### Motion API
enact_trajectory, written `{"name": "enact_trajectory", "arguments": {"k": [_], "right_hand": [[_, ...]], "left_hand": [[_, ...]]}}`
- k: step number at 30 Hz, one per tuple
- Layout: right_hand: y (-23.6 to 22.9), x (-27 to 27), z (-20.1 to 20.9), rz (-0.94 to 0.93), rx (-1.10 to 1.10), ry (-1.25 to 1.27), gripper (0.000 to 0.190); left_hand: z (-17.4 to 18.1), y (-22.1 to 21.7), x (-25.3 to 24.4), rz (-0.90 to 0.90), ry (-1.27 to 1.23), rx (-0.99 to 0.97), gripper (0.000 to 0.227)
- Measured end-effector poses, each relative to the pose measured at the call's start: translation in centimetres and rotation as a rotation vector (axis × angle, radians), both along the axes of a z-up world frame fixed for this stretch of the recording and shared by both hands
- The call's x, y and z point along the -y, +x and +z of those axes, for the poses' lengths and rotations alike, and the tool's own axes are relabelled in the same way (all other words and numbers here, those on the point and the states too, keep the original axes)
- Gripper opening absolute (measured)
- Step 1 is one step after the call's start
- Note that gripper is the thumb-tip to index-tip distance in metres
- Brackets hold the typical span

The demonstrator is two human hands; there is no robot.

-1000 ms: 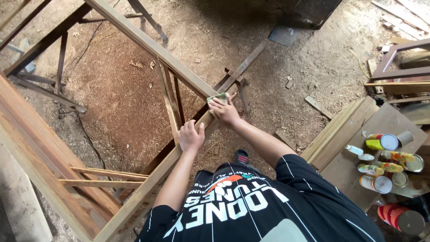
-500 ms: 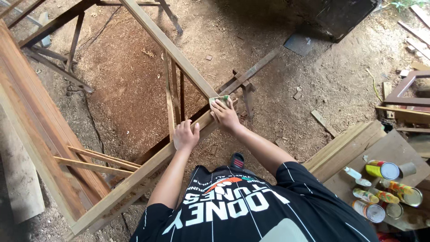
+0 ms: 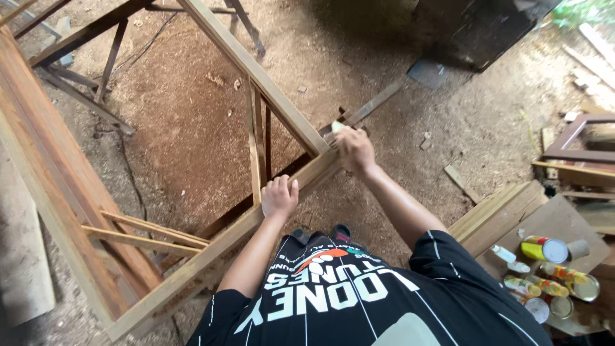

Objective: The person sands the surfaces and edges of a large wooden frame using a small piece of sandpaper by hand, moving along different sections of the frame.

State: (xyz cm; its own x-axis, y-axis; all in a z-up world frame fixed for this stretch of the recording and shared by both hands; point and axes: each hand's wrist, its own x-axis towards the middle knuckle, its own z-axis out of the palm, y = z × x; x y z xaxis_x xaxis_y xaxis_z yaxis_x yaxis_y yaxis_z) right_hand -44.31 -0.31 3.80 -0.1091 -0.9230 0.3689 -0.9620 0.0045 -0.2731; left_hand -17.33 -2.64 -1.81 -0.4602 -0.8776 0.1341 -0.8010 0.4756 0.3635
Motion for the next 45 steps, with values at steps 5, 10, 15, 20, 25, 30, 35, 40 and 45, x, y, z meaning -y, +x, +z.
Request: {"name": "enact_trajectory", "arguments": {"k": [5, 10, 15, 20, 25, 30, 35, 40, 45], "right_hand": [[3.0, 1.8, -4.2, 0.042, 0.107, 0.218, 0.037], [3.4, 4.8, -7.4, 0.032, -0.015, 0.302, 0.04], [3.9, 9.1, -8.5, 0.028, -0.035, 0.295, 0.04], [2.9, 2.7, -8.1, 0.099, -0.09, 0.336, 0.043], [3.6, 4.9, -7.5, 0.086, -0.069, 0.305, 0.047], [3.6, 11.6, -8.8, 0.033, 0.114, 0.268, 0.043], [2.9, 6.9, -9.0, 0.082, 0.037, 0.245, 0.034], [2.9, 5.3, -7.8, 0.143, -0.045, 0.205, 0.034], [3.5, 14.1, -5.1, 0.261, -0.112, 0.408, 0.031]], "left_hand": [[-0.5, 0.1, 0.1, -0.012, -0.065, -0.042, 0.044], [-0.8, 0.6, -0.5, -0.023, -0.061, -0.043, 0.04], [-0.1, 0.6, -0.2, -0.044, -0.138, -0.066, 0.04], [0.0, 1.1, -0.1, -0.076, -0.084, -0.054, 0.037], [-0.6, 0.9, -0.2, -0.113, -0.113, -0.032, 0.036], [-0.7, 0.6, -0.2, -0.115, -0.145, -0.016, 0.036], [0.4, 0.7, -0.1, -0.112, -0.154, -0.035, 0.036], [1.2, 0.8, -0.2, -0.098, -0.203, -0.125, 0.035], [1.1, 0.7, 0.0, -0.124, -0.132, -0.12, 0.034]]}}
